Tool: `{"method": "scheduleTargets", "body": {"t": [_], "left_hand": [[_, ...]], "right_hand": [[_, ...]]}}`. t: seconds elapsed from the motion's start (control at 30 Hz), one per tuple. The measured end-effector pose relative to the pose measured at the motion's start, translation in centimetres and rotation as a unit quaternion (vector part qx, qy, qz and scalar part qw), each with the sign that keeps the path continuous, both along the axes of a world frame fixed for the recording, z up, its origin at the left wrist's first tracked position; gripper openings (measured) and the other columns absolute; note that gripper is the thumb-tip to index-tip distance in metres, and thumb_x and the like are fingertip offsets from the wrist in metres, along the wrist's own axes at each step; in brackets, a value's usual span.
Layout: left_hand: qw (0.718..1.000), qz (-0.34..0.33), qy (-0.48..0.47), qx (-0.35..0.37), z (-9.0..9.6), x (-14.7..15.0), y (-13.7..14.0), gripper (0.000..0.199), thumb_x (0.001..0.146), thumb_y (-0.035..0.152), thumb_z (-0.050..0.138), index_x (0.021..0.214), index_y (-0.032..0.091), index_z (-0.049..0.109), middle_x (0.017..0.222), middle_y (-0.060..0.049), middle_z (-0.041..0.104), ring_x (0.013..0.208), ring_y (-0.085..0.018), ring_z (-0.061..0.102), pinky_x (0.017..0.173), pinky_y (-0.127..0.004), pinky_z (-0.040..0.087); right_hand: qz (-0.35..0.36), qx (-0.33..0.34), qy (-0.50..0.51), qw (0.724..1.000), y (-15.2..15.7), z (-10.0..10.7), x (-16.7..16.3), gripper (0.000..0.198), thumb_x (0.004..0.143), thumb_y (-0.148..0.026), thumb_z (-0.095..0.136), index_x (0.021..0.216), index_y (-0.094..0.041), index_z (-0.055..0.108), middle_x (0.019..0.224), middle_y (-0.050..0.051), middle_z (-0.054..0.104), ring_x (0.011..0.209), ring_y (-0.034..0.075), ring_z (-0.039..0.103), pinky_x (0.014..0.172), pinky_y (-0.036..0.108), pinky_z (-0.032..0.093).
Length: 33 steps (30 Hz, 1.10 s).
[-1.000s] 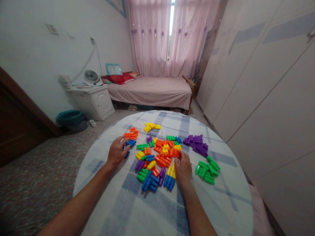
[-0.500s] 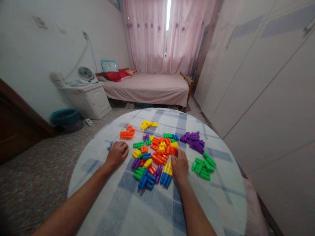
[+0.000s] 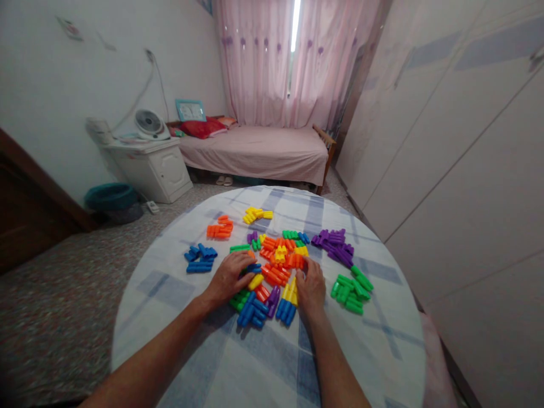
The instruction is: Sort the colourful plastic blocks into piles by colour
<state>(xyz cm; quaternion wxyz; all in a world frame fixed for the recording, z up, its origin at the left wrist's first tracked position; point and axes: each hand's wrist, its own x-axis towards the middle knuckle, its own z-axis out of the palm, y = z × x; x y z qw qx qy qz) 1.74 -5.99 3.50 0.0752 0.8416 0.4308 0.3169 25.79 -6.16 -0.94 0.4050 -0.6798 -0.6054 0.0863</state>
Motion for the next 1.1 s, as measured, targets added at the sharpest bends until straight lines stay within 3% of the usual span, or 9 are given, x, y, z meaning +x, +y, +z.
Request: {"method": "scheduleTargets", "body": {"t": [0.13,0.23,0.4,0.5,0.6,0.83,1.0,1.1], "left_hand": [[0.999,0.018,-0.035,-0.013,-0.6,0.2,-0.1,0.020,0.082,0.027,0.059,0.100,0.020,0.063,0.099,-0.006,0.065,0.098,-0.021,0.057,0.089,-0.038,0.044],[0.995,0.053,-0.086,0.024,0.0,-0.7,0.4,0.022,0.082,0.026,0.058,0.103,0.020,0.062,0.099,-0.006,0.064,0.096,-0.019,0.056,0.087,-0.034,0.045],[0.955,0.241,-0.108,0.137,0.8,-5.6,2.0,0.024,0.083,0.028,0.054,0.104,0.018,0.062,0.098,-0.007,0.063,0.095,-0.020,0.055,0.089,-0.035,0.043],[0.929,0.335,-0.052,0.146,0.3,-8.7,2.4,0.027,0.082,0.029,0.053,0.104,0.018,0.063,0.095,-0.008,0.064,0.092,-0.023,0.055,0.087,-0.037,0.041],[0.919,0.374,0.005,0.126,-0.3,-10.3,2.4,0.029,0.080,0.030,0.053,0.103,0.018,0.064,0.088,-0.007,0.063,0.087,-0.024,0.055,0.085,-0.038,0.041],[0.925,0.363,0.056,0.098,-0.9,-10.0,2.2,0.025,0.078,0.033,0.053,0.094,0.019,0.067,0.087,-0.007,0.062,0.090,-0.025,0.054,0.086,-0.040,0.040],[0.936,0.331,-0.006,0.119,-0.6,-8.8,2.1,0.027,0.079,0.031,0.054,0.100,0.018,0.065,0.106,-0.010,0.060,0.103,-0.026,0.053,0.093,-0.041,0.040],[0.961,0.244,-0.068,0.116,0.7,-6.8,1.0,0.025,0.083,0.028,0.050,0.103,0.018,0.063,0.106,-0.009,0.062,0.104,-0.023,0.054,0.094,-0.039,0.041]], "right_hand": [[-0.003,-0.001,0.003,1.000,-0.1,0.1,0.0,0.042,0.079,-0.033,0.039,0.113,-0.015,0.054,0.110,0.012,0.058,0.104,0.024,0.054,0.095,0.041,0.041],[-0.003,-0.003,0.004,1.000,-0.1,0.1,0.0,0.041,0.079,-0.033,0.039,0.113,-0.015,0.054,0.110,0.012,0.058,0.104,0.024,0.053,0.095,0.041,0.041],[-0.001,0.001,0.000,1.000,0.0,-0.1,0.1,0.041,0.079,-0.033,0.039,0.113,-0.015,0.054,0.110,0.012,0.058,0.103,0.024,0.054,0.094,0.042,0.042],[-0.001,0.000,-0.001,1.000,0.1,-0.2,0.2,0.041,0.078,-0.033,0.040,0.113,-0.015,0.055,0.110,0.012,0.058,0.103,0.024,0.054,0.094,0.042,0.041],[-0.005,-0.007,0.002,1.000,0.2,-0.4,0.2,0.043,0.078,-0.034,0.041,0.114,-0.016,0.054,0.111,0.011,0.058,0.104,0.024,0.054,0.094,0.041,0.041],[-0.002,-0.002,-0.001,1.000,0.2,-0.5,0.3,0.042,0.078,-0.033,0.041,0.114,-0.016,0.055,0.110,0.011,0.058,0.103,0.024,0.054,0.093,0.041,0.042],[0.000,0.005,0.001,1.000,0.2,-0.4,0.3,0.041,0.079,-0.032,0.041,0.113,-0.016,0.055,0.109,0.011,0.059,0.102,0.023,0.055,0.093,0.041,0.042],[0.001,0.005,0.006,1.000,0.1,-0.3,0.2,0.040,0.078,-0.031,0.042,0.114,-0.016,0.054,0.110,0.011,0.059,0.102,0.022,0.055,0.093,0.040,0.042]]}}
